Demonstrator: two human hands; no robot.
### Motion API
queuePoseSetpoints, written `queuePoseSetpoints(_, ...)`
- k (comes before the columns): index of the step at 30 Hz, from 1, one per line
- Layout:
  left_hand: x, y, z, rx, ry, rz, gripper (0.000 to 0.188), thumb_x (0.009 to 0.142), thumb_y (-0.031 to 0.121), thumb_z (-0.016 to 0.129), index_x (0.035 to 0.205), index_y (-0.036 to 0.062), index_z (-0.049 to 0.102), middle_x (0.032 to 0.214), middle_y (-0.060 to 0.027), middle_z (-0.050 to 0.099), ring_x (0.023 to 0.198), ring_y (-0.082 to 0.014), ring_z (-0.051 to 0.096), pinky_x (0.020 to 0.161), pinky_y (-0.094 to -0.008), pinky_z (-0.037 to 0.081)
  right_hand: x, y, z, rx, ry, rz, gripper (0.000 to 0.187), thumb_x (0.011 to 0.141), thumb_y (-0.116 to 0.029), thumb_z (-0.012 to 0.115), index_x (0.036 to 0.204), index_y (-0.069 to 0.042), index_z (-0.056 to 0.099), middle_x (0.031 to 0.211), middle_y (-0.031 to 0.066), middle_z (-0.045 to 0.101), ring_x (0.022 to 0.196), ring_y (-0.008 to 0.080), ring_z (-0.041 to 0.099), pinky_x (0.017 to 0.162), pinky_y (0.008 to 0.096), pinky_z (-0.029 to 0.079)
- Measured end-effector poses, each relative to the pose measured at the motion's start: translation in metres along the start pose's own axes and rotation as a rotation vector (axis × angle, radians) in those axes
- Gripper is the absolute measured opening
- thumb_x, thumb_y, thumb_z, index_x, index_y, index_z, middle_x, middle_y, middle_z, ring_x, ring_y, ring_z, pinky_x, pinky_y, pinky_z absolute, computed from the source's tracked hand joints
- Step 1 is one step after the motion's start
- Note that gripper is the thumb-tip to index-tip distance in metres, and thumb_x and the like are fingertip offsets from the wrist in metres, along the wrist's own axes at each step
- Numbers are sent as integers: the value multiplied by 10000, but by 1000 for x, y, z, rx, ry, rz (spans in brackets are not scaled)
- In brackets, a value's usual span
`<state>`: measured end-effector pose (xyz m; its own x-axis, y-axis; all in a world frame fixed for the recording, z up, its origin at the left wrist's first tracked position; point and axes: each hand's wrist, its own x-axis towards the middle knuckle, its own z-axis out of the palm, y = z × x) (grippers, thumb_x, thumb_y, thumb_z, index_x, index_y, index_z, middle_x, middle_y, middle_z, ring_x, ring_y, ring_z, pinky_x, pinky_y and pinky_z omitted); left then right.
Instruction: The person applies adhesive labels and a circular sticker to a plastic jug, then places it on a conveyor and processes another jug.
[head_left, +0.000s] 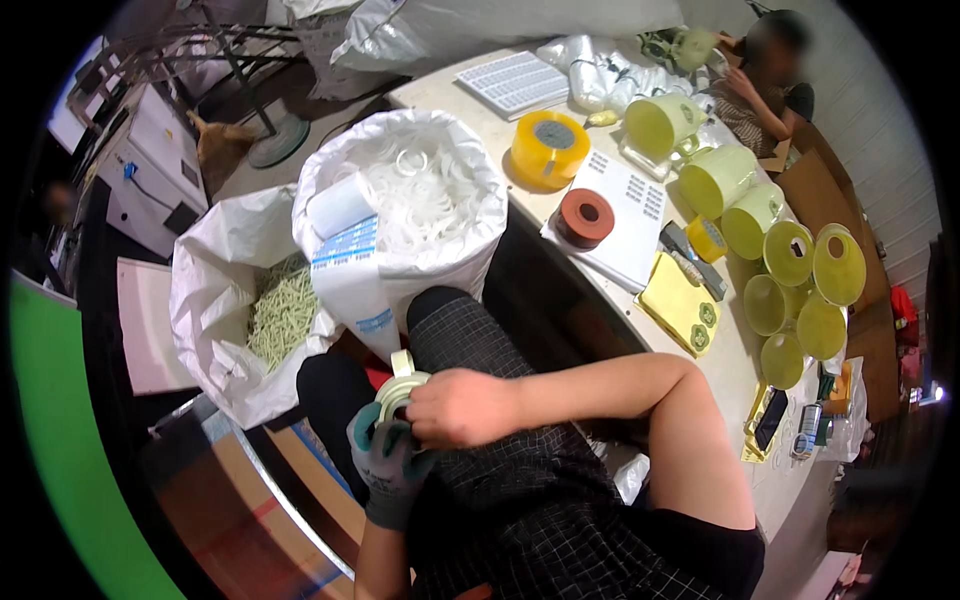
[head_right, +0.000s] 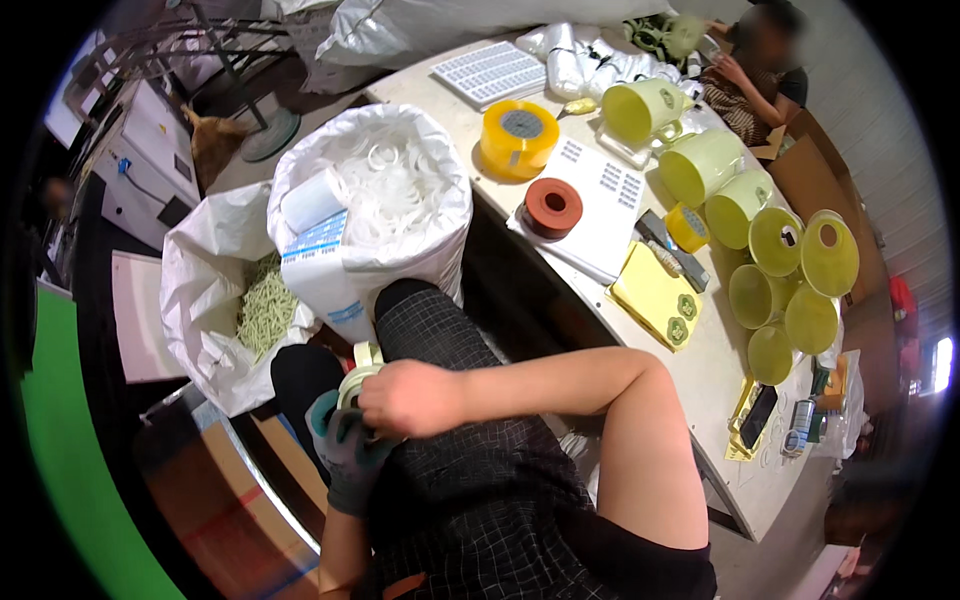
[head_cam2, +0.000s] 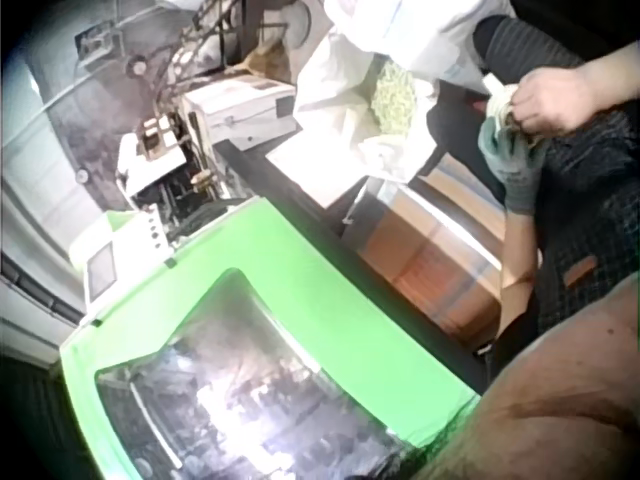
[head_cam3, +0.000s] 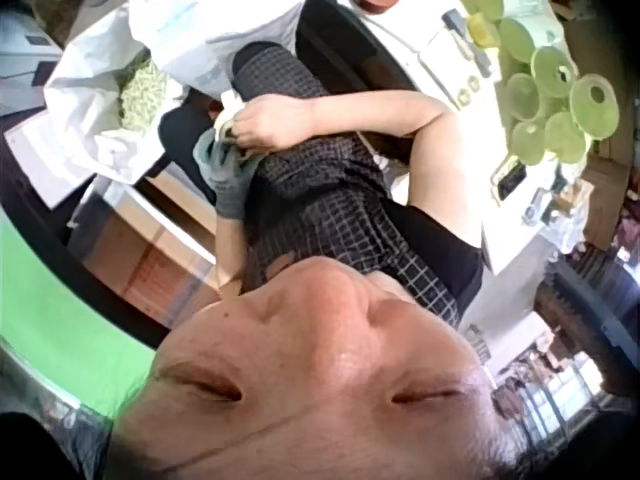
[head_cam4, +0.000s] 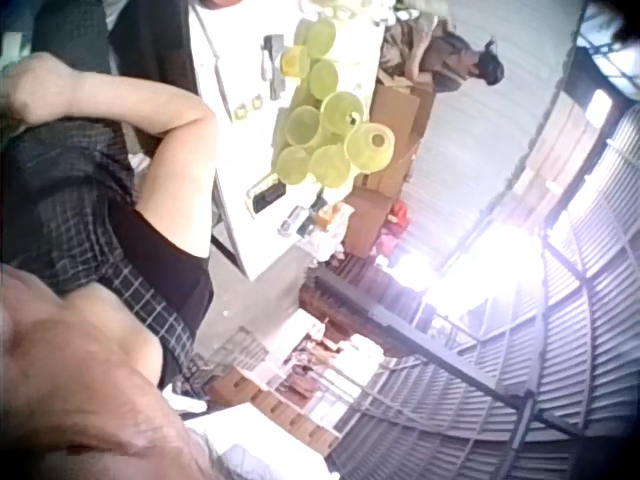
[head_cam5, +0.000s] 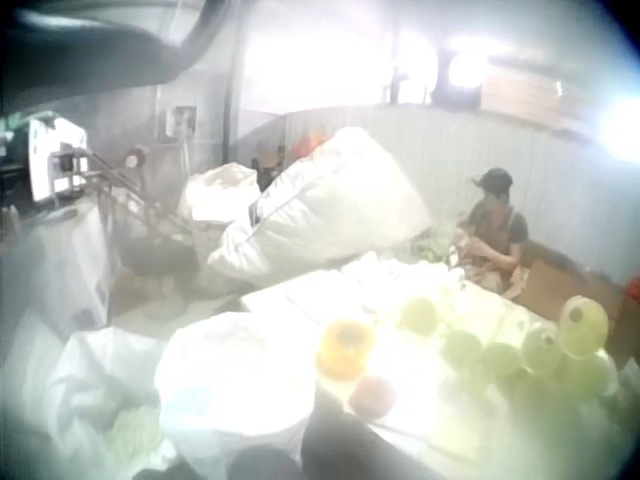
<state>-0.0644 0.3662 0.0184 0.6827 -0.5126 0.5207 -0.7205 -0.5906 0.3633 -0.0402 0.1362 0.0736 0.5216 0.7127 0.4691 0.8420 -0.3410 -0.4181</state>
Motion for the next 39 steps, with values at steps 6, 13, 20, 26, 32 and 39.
queuePoseSetpoints(6,11,6,-18,55,-70,-69,453,741,439,855,1024,99,759,1179,-106,639,1222,-409,576,1030,-564,500,-1,16,-13,-75,24,-47,307,827,-377,755,915,-90,691,993,45,611,996,258,599,896,423,483)
queuePoseSetpoints(13,28,6,-33,185,-191,35,481,813,524,768,1016,89,736,1076,-87,618,1183,-331,557,1164,-640,367,2,-7,-11,-45,-225,214,374,665,-310,878,942,-107,732,954,-17,605,956,225,550,817,381,465)
queuePoseSetpoints(20,46,23,-32,309,-237,-104,331,907,317,701,1095,46,727,1064,-100,619,1159,-304,566,1170,-652,354,-9,-10,12,-196,-9,145,310,700,-324,841,822,-99,666,893,14,587,821,233,552,682,369,462)
queuePoseSetpoints(26,103,7,-31,355,-287,78,201,835,189,734,982,54,762,1036,-74,646,1214,-285,603,1077,-472,505,-16,-17,9,-242,3,201,295,761,-334,813,851,-92,668,870,26,589,810,226,576,678,356,457)
queuePoseSetpoints(32,119,-6,-32,340,-470,356,131,693,181,745,794,101,719,946,-43,615,952,-224,650,850,-368,548,-15,-17,9,-213,-38,215,287,753,-316,825,863,-110,659,863,10,571,855,206,568,720,349,457)
queuePoseSetpoints(39,117,-11,-35,84,-459,215,275,763,201,840,992,103,722,1034,-56,655,882,-242,691,787,-371,554,-23,-26,10,-163,-37,282,317,719,-326,826,862,-114,640,903,15,580,852,216,570,732,361,465)
